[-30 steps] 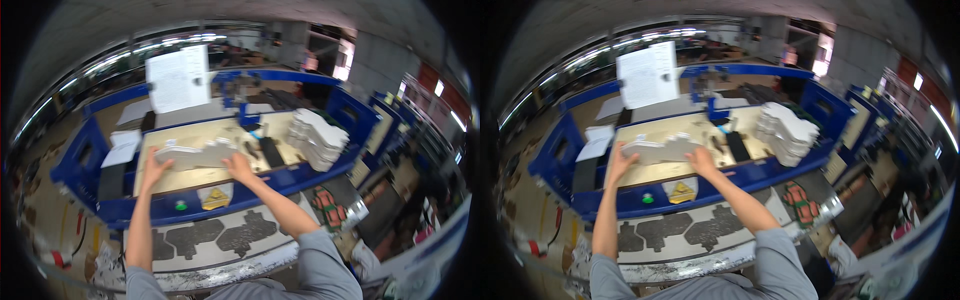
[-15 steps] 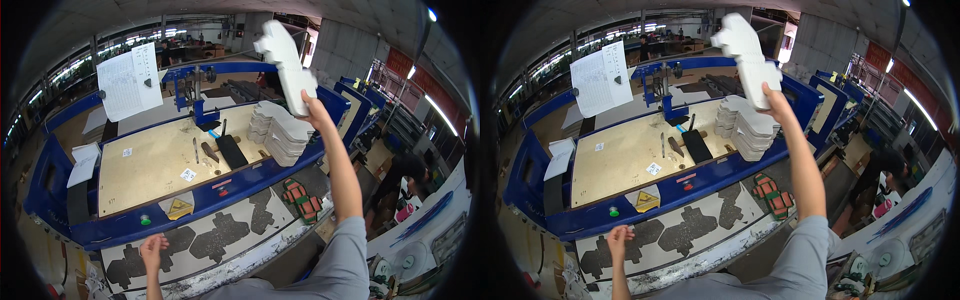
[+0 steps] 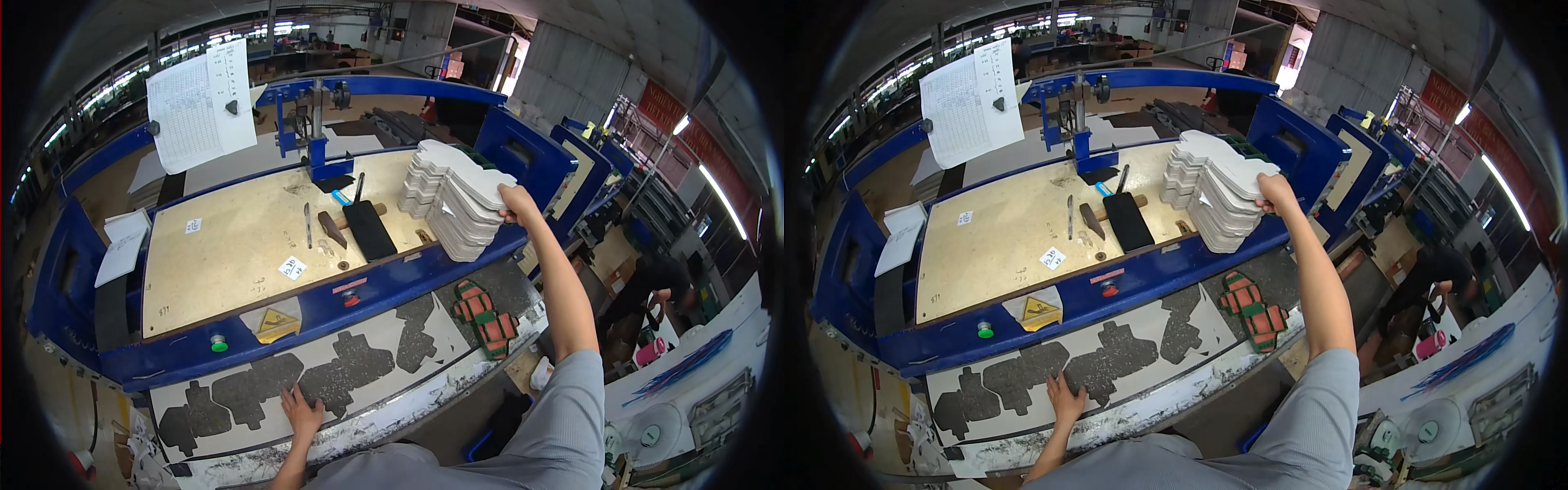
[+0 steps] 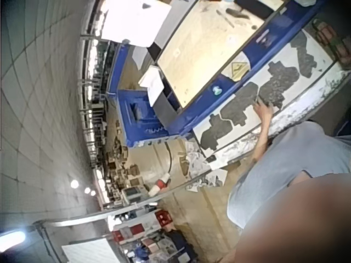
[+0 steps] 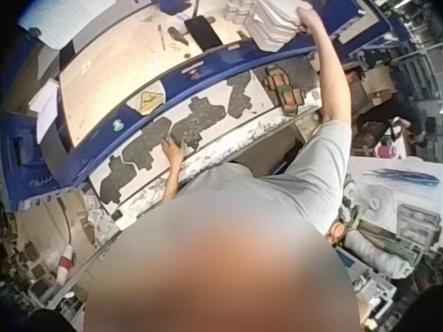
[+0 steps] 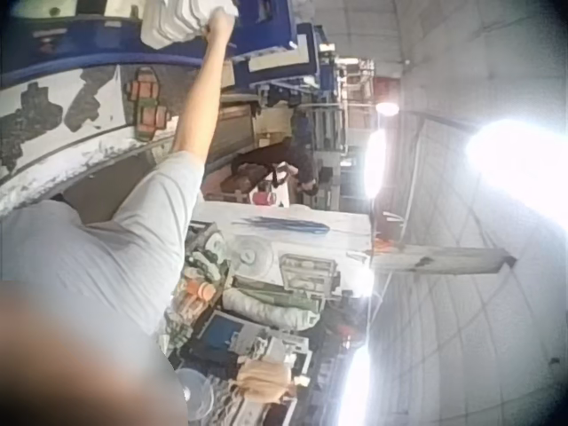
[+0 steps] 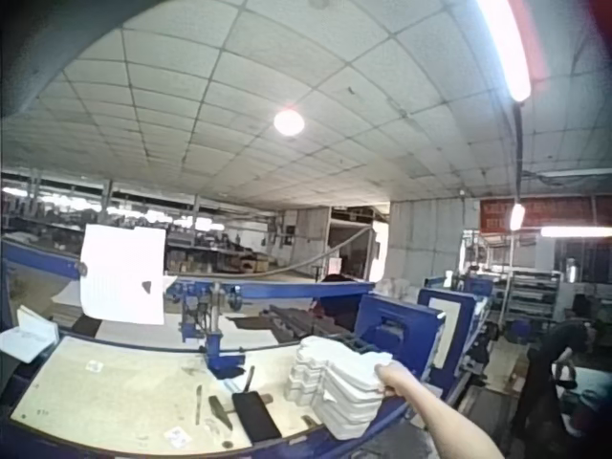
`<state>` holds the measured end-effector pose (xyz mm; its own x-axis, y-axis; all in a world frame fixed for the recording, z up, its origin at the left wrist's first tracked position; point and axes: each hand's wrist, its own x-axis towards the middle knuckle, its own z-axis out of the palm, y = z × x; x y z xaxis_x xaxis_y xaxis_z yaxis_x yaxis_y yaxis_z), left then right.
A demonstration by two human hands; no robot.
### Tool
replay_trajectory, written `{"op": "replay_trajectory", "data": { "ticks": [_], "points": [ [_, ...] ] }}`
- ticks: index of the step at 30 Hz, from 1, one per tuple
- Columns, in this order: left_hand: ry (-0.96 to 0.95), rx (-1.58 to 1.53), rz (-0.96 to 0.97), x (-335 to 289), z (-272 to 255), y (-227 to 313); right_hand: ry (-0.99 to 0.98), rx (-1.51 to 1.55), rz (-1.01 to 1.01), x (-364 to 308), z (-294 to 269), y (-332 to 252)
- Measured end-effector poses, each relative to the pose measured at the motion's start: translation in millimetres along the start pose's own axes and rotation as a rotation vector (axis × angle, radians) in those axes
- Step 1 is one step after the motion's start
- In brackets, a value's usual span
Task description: Manually position a cutting die on sheets of material and operate a hydraulic press to cut shoe components.
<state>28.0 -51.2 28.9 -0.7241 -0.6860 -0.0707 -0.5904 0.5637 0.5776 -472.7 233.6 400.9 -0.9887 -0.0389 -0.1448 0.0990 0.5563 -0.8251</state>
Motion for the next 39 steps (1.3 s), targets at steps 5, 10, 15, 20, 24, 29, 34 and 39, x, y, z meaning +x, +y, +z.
{"op": "replay_trajectory", "data": {
  "ticks": [5,10,15,20,24,29,34,39],
  "points": [
    [-0.029,0.041,-0.115,12,-12,10,-0.091,-0.433,-0.041,-21,-9,-16],
    [-0.105,0.192,0.023,27,-21,12,0.183,-0.694,-0.210,-38,-19,-11],
    [-0.088,0.075,-0.150,62,-36,5,0.532,-0.262,-0.711,-101,29,74],
    [-0.227,0.072,-0.237,94,-19,23,0.150,-0.462,-0.323,-69,63,281],
    [-0.118,0.152,-0.365,93,-5,35,-0.096,-0.869,-0.140,-45,75,383],
    [-0.058,0.068,-0.436,107,-10,40,-0.271,-0.970,-0.068,-22,82,382],
    [-0.012,0.321,-0.490,117,7,43,-0.198,-1.025,-0.109,-6,81,362],
    [-0.071,0.403,-0.273,99,7,48,-0.218,-0.793,-0.098,12,81,367]
  ]
}}
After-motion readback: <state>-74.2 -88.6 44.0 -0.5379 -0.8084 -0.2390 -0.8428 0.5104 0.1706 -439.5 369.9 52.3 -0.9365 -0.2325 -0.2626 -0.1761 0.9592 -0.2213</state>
